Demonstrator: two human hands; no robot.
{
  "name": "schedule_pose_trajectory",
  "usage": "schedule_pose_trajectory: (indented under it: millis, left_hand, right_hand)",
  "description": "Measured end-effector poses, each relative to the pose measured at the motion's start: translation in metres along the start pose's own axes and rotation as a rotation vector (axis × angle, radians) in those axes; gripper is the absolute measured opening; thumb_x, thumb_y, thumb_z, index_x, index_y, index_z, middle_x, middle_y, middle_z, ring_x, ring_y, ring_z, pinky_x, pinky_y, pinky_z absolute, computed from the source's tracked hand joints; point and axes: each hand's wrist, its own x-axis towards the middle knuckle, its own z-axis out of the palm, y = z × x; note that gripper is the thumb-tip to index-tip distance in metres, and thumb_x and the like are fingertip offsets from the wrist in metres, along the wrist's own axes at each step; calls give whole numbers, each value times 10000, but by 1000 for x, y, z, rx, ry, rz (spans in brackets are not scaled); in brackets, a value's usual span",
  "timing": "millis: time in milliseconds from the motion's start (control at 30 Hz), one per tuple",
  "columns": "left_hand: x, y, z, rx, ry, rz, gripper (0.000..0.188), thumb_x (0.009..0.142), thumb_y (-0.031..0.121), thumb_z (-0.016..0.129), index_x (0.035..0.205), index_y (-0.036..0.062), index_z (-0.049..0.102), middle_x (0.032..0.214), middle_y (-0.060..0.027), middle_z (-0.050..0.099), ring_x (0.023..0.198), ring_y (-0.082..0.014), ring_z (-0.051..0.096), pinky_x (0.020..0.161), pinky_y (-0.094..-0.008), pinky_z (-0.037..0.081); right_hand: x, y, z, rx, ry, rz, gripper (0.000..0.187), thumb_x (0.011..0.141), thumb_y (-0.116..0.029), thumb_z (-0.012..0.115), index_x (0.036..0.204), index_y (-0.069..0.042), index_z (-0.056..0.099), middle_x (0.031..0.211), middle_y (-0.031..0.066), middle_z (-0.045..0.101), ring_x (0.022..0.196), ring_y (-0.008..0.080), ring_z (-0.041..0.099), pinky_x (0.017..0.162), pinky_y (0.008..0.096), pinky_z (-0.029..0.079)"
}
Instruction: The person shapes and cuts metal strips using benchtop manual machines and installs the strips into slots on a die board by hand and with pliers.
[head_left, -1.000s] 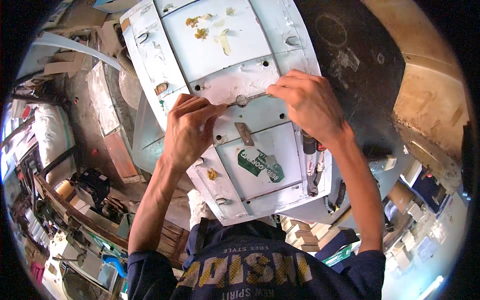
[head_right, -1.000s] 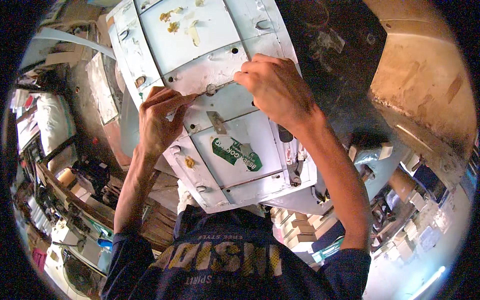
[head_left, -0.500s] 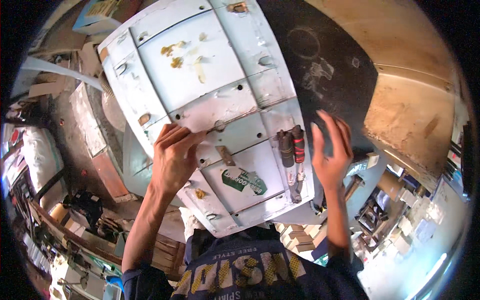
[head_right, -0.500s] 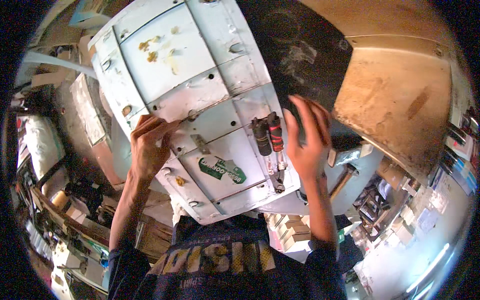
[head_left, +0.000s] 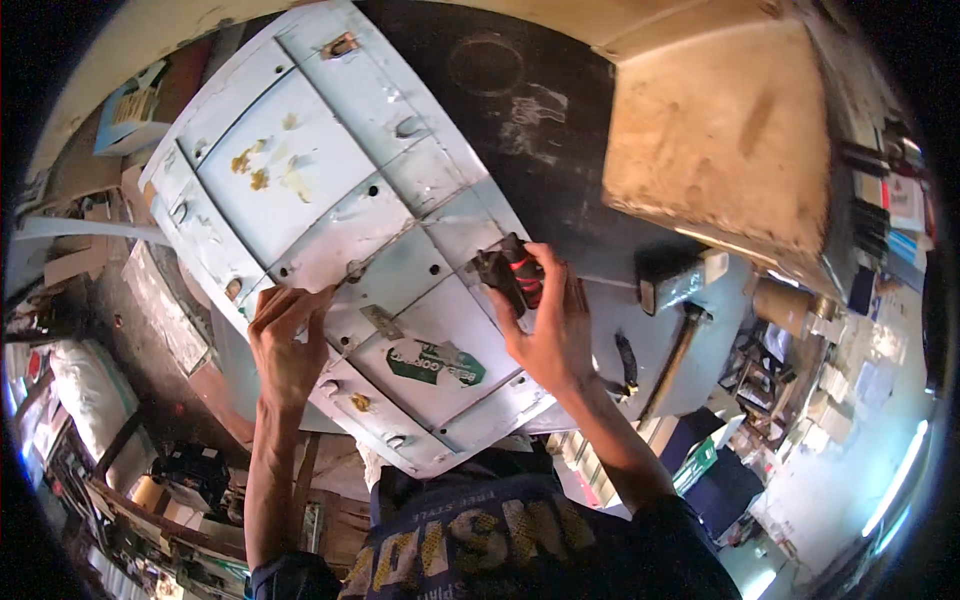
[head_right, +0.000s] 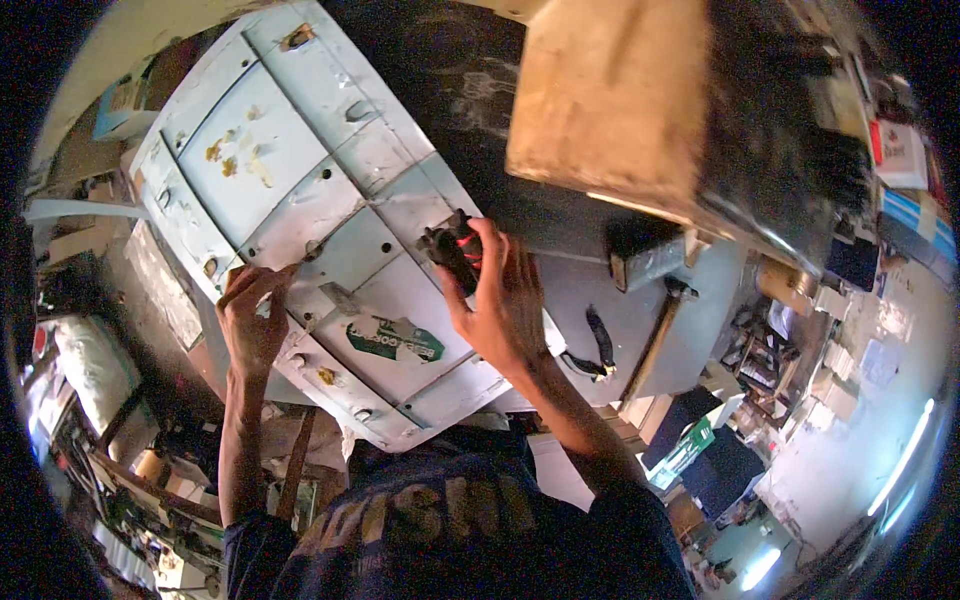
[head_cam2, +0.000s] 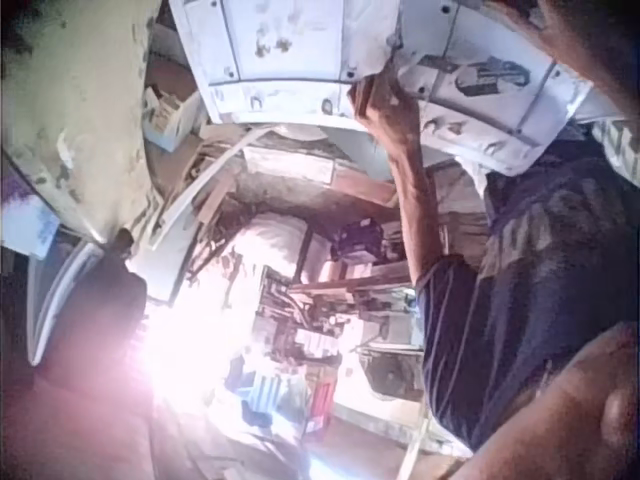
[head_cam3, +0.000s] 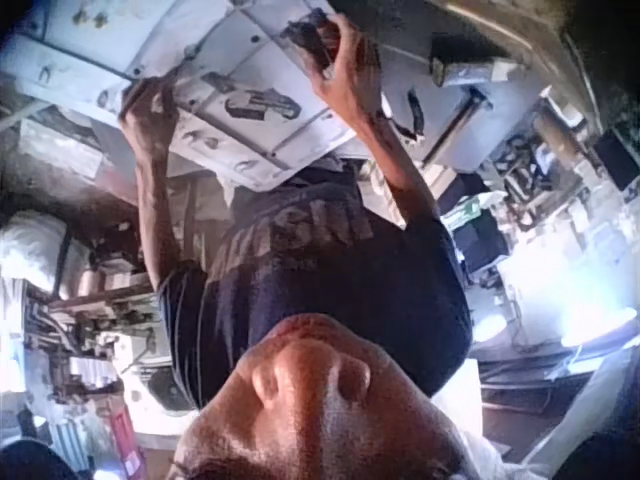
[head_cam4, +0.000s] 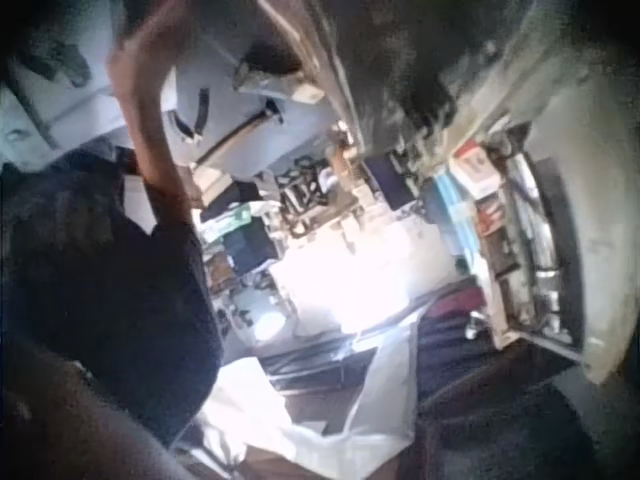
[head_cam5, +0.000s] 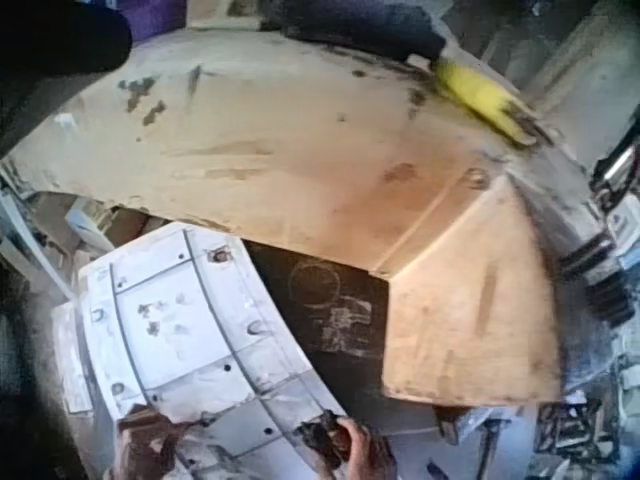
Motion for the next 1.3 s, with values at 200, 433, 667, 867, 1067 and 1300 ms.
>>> schedule_pose_trajectory:
  millis: [200,433,667,867,1067,1300]
  left_hand:
    - [4,6,1,2,36,46,262,745,-93,736,962,44,783,807,-106,693,773,-285,630,768,-375,501]
    - [1,3,4,-15,27,48,227,765,-82,734,946,44,788,827,-114,706,785,-283,659,790,-354,516]
    - [-2,1,0,-19,0,56,248,747,-84,729,962,32,771,823,-103,700,788,-288,648,835,-377,498]
    - [-2,-2,6,-56,-3,70,245,747,-82,720,962,28,760,802,-94,691,761,-266,644,843,-378,498]
    - [0,2,2,-48,27,13,234,737,-59,746,948,36,779,794,-87,697,780,-275,650,821,-360,506]
    - [2,2,2,-32,35,31,205,766,-57,749,949,31,774,819,-93,711,791,-283,654,807,-361,503]
  right_hand:
    - [-4,3,-11,-88,74,-19,665,867,-157,781,1404,-27,412,1198,224,560,1011,395,620,831,488,518]
    - [-7,16,-23,-74,160,93,643,850,-127,763,1394,-45,431,1079,212,575,941,391,638,770,464,536]
    - [0,8,-36,-171,238,41,543,883,-115,715,1379,-35,509,1211,191,622,1125,384,588,979,491,456]
    - [65,-45,-9,-170,14,-422,489,835,-125,791,1296,-97,632,1262,57,639,1222,301,542,1051,463,405]
    - [116,-43,-2,-187,-205,-532,364,816,-53,757,1173,-79,698,1191,61,658,1173,265,558,1039,440,373]
    - [142,-8,-1,-209,-316,-665,233,808,-7,691,1023,-73,754,1014,42,705,1054,223,604,968,403,407]
